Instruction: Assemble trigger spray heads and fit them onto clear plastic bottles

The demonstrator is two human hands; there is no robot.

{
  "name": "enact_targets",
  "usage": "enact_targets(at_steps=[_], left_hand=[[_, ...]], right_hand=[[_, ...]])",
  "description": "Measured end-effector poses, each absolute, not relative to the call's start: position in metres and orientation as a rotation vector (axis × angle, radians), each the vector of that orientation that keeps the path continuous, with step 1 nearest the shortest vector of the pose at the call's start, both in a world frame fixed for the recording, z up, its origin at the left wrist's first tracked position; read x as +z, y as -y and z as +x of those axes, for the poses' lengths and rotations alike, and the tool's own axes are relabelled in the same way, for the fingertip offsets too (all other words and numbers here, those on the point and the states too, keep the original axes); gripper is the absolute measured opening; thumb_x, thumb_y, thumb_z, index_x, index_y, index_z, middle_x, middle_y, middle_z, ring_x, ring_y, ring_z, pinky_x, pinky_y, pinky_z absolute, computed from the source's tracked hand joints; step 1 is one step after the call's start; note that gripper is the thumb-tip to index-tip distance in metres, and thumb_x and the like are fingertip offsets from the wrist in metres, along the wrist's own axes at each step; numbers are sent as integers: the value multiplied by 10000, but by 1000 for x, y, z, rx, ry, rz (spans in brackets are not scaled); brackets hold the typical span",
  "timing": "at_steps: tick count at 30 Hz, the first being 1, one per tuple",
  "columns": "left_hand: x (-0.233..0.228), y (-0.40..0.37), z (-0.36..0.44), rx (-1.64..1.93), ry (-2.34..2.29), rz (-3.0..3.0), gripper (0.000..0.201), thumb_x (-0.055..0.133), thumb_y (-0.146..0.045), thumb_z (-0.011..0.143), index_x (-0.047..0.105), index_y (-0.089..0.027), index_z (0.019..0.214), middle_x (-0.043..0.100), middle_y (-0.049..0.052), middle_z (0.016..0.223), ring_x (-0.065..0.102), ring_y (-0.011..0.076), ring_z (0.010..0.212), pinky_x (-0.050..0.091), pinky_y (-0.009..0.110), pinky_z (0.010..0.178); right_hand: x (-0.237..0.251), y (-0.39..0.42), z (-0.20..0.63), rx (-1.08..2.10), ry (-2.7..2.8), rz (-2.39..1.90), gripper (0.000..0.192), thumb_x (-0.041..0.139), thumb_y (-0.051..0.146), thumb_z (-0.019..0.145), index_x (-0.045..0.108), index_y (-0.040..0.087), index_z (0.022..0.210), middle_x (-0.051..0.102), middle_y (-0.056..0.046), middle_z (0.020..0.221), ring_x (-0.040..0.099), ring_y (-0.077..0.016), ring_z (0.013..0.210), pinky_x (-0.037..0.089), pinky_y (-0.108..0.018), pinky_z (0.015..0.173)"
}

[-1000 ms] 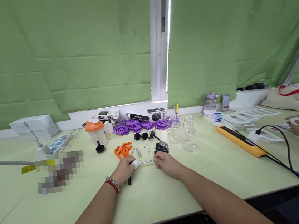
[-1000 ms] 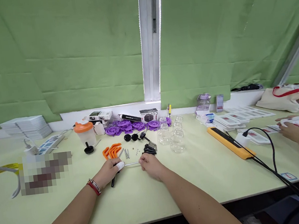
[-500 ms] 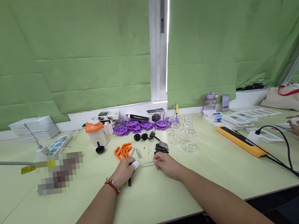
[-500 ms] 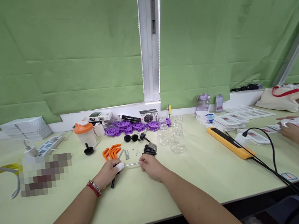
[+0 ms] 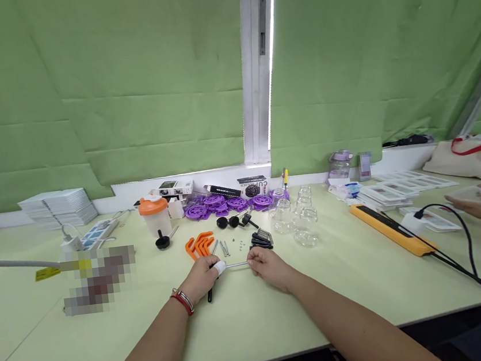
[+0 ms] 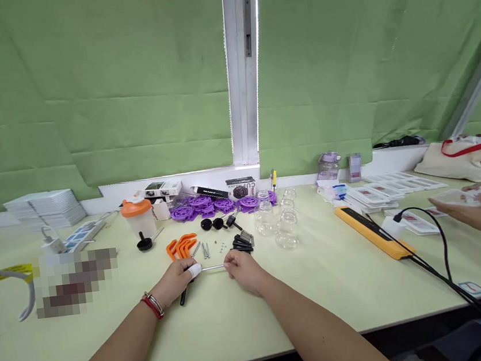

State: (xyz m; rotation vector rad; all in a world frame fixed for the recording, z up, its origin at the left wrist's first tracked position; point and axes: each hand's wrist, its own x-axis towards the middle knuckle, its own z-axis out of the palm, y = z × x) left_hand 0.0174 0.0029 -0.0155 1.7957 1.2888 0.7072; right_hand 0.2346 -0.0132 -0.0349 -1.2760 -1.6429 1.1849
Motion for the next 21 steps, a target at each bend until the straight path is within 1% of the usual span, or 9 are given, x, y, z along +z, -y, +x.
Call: enact_targets(at_steps=[4, 7, 16, 19, 21], left_hand=[[-14, -2, 17, 687, -1292, 1816, 308, 511, -451, 746, 459, -182, 604, 319, -40, 568, 282, 108, 535, 225, 236, 512], [-13, -1, 18, 679, -1301, 1824, 300, 503, -431, 757, 451, -184, 594, 321, -36, 567, 279, 109, 534, 219, 240, 513], [-12, 0, 18, 687, -1276, 1821, 339, 507, -461, 756, 420, -188, 576, 309, -42, 560, 267, 104, 518, 211, 244, 510], [-14, -2, 17, 710, -1279, 1793, 318, 496, -435, 770, 426, -186, 585, 319, -43, 564, 273, 105, 525, 216, 245, 511], [-14, -2, 16, 774, -1299, 1765, 306, 495, -427, 778, 442, -186, 597, 336, -41, 572, 297, 110, 534, 231, 245, 519]], right_hand=[[-35, 13, 234, 1119, 1704, -1330, 236, 468, 345, 843, 505, 185, 674, 506, 15, 605, 369, -102, 529, 287, -236, 526], [-33, 14, 234, 1054, 1761, -1336, 272, 446, 323, 854, 495, 181, 627, 480, 13, 586, 368, -106, 538, 287, -241, 537], [-30, 15, 233, 1007, 1813, -1338, 318, 413, 312, 875, 497, 176, 601, 486, 3, 584, 391, -113, 550, 302, -246, 557], [-31, 14, 233, 996, 1768, -1351, 356, 380, 362, 898, 484, 179, 611, 481, 8, 570, 385, -109, 529, 311, -243, 551], [-29, 16, 233, 930, 1738, -1396, 393, 340, 416, 915, 480, 181, 633, 487, 9, 566, 393, -109, 518, 316, -241, 543]])
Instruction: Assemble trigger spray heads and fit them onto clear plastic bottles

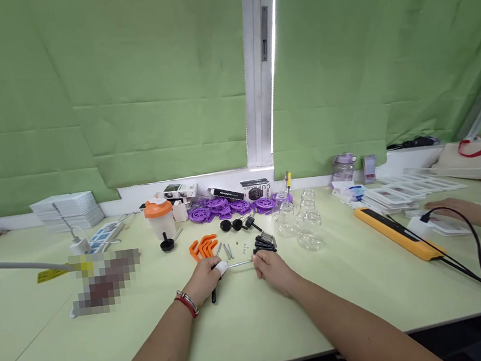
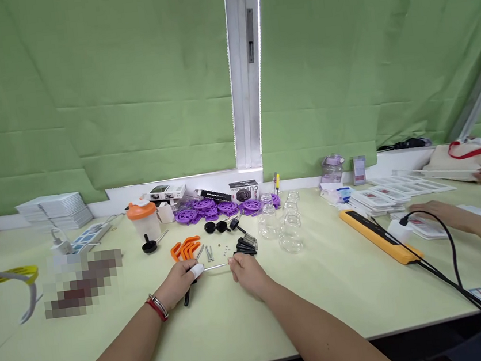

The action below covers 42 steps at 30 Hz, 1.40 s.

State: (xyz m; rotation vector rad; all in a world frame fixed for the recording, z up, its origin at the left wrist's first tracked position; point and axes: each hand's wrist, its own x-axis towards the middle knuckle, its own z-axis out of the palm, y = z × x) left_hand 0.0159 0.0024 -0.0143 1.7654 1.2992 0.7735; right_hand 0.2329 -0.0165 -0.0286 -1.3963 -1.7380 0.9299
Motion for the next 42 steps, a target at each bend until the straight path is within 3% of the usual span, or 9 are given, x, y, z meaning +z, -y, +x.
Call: enact_targets(at_steps=[3, 7, 13, 16, 20, 25, 32, 38, 42], left_hand=[[-12, -3, 14, 959, -1331, 1727, 313, 484, -442, 798, 468, -187, 618, 387, -30, 602, 364, 123, 570, 277, 246, 550], [-7, -2, 15, 1171, -1324, 1695, 306, 441, -451, 830, 483, -194, 670, 463, -20, 654, 426, 136, 612, 324, 253, 581], [-9, -2, 17, 1275, -1304, 1700, 265, 476, -439, 817, 472, -202, 701, 479, -27, 652, 444, 135, 607, 351, 250, 571], [-8, -3, 16, 1291, -1253, 1610, 249, 480, -446, 818, 509, -198, 824, 509, -22, 681, 442, 121, 571, 366, 248, 550], [-4, -3, 16, 1348, -1221, 1481, 364, 523, -451, 791, 474, -187, 1036, 548, 31, 864, 503, 127, 647, 402, 247, 556], [-11, -9, 12, 1336, -1281, 1534, 362, 619, -388, 721, 495, -186, 993, 521, 49, 939, 521, 134, 738, 430, 265, 635], [-22, -16, 10, 1375, -1388, 1535, 355, 645, -293, 686, 504, -188, 994, 527, 47, 902, 515, 146, 750, 449, 283, 663], [-29, -24, 0, 1371, -1636, 1440, 353, 642, -245, 668, 517, -184, 993, 534, 41, 831, 525, 151, 686, 455, 287, 629], [-23, -30, -9, 1313, -1870, 1299, 384, 623, -290, 696, 518, -178, 1048, 550, 98, 968, 571, 189, 774, 464, 319, 669]], right_hand=[[-20, 25, 227, 675, 1870, -1424, 419, 323, 449, 924, 527, 174, 682, 547, -11, 628, 468, -126, 578, 331, -241, 563], [-1, 41, 203, 377, 2220, -1317, 330, 418, 440, 898, 631, 188, 879, 645, -54, 900, 584, -174, 802, 383, -258, 683], [7, 39, 159, 66, 2502, -1488, 283, 415, 329, 902, 641, 159, 889, 682, -92, 861, 638, -215, 771, 413, -276, 650], [8, 26, 154, -25, 2494, -1513, 298, 377, 289, 912, 643, 155, 892, 687, -103, 859, 649, -222, 763, 423, -282, 646], [23, -11, 175, -41, 2298, -1687, 319, 354, 283, 925, 643, 149, 939, 687, -119, 896, 650, -226, 811, 429, -285, 673], [34, -74, 221, 101, 1820, -2034, 302, 375, 264, 928, 650, 142, 957, 682, -131, 941, 639, -205, 886, 423, -243, 672], [5, -112, 249, 191, 1707, -2201, 204, 508, 177, 838, 648, 104, 968, 663, -182, 988, 650, -250, 883, 445, -266, 646], [-8, -118, 254, 197, 1708, -2237, 196, 504, 168, 835, 645, 112, 960, 651, -185, 1000, 650, -245, 880, 459, -273, 654], [-12, -117, 256, 171, 1757, -2224, 172, 503, 151, 832, 652, 122, 913, 658, -167, 964, 648, -234, 878, 461, -266, 675]])
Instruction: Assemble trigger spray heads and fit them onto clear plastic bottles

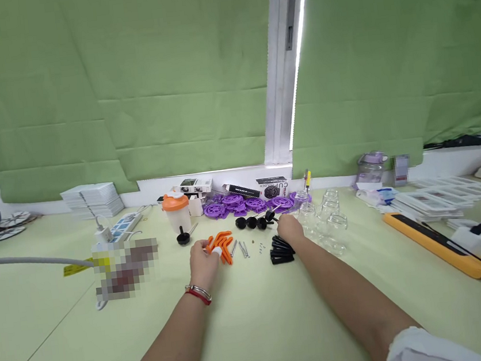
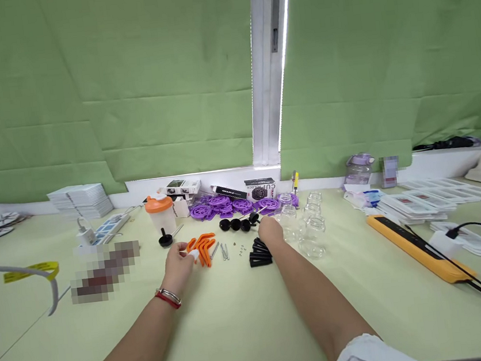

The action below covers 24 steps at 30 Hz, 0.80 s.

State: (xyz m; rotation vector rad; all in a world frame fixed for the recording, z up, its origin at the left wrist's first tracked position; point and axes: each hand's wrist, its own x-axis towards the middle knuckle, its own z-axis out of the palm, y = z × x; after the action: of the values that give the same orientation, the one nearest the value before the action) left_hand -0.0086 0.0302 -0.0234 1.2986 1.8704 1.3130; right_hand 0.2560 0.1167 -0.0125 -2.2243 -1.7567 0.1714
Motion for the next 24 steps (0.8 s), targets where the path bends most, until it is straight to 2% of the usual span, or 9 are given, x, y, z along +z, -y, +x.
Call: enact_targets(at_steps=[3, 5, 10, 12, 15, 20, 24], left_hand=[[-6, -34, -13, 1208, -2102, 1294, 404, 613, -321, 693, 539, -193, 1069, 521, 138, 1135, 552, 268, 985, 442, 395, 804], [7, -39, -18, 1073, -2271, 1402, 396, 598, -333, 684, 560, -240, 1067, 473, 122, 1240, 483, 328, 1111, 375, 471, 901], [17, -61, -42, 773, -2466, 1596, 522, 580, -278, 649, 546, -266, 1170, 404, 156, 1273, 375, 385, 1203, 322, 508, 925], [10, -72, -55, 681, -2487, 1649, 521, 564, -268, 662, 546, -274, 1182, 405, 166, 1268, 358, 397, 1215, 324, 509, 911], [-5, -85, -70, 561, -2414, 1719, 516, 530, -252, 690, 540, -279, 1205, 439, 168, 1239, 437, 371, 1158, 345, 490, 893], [-16, -87, -79, 527, -2407, 1791, 524, 494, -215, 716, 532, -270, 1235, 460, 163, 1218, 481, 344, 1117, 318, 488, 934], [-13, -79, -78, 527, -2438, 1763, 510, 486, -197, 718, 549, -252, 1221, 467, 172, 1154, 513, 347, 1051, 384, 442, 855]], right_hand=[[-14, -115, 256, 160, 1801, -2213, 163, 508, 123, 817, 655, 132, 888, 661, -149, 946, 646, -230, 881, 461, -264, 680], [-14, -114, 255, 156, 1821, -2213, 168, 507, 104, 808, 653, 133, 887, 662, -143, 941, 647, -232, 881, 461, -263, 676], [-9, -109, 252, 152, 1851, -2227, 210, 479, 48, 802, 648, 129, 896, 660, -149, 940, 651, -228, 878, 456, -259, 671], [-6, -107, 250, 151, 1869, -2223, 224, 475, 31, 797, 649, 131, 896, 661, -150, 946, 653, -224, 876, 455, -257, 674], [-1, -105, 248, 146, 1894, -2218, 236, 471, 20, 791, 651, 130, 896, 665, -146, 942, 656, -224, 868, 456, -261, 671], [6, -102, 245, 117, 1917, -2226, 253, 453, 19, 801, 651, 128, 914, 668, -148, 945, 656, -227, 878, 458, -268, 680], [15, -96, 238, 101, 1936, -2232, 262, 454, 21, 803, 646, 128, 944, 665, -151, 964, 653, -229, 892, 455, -272, 696]])
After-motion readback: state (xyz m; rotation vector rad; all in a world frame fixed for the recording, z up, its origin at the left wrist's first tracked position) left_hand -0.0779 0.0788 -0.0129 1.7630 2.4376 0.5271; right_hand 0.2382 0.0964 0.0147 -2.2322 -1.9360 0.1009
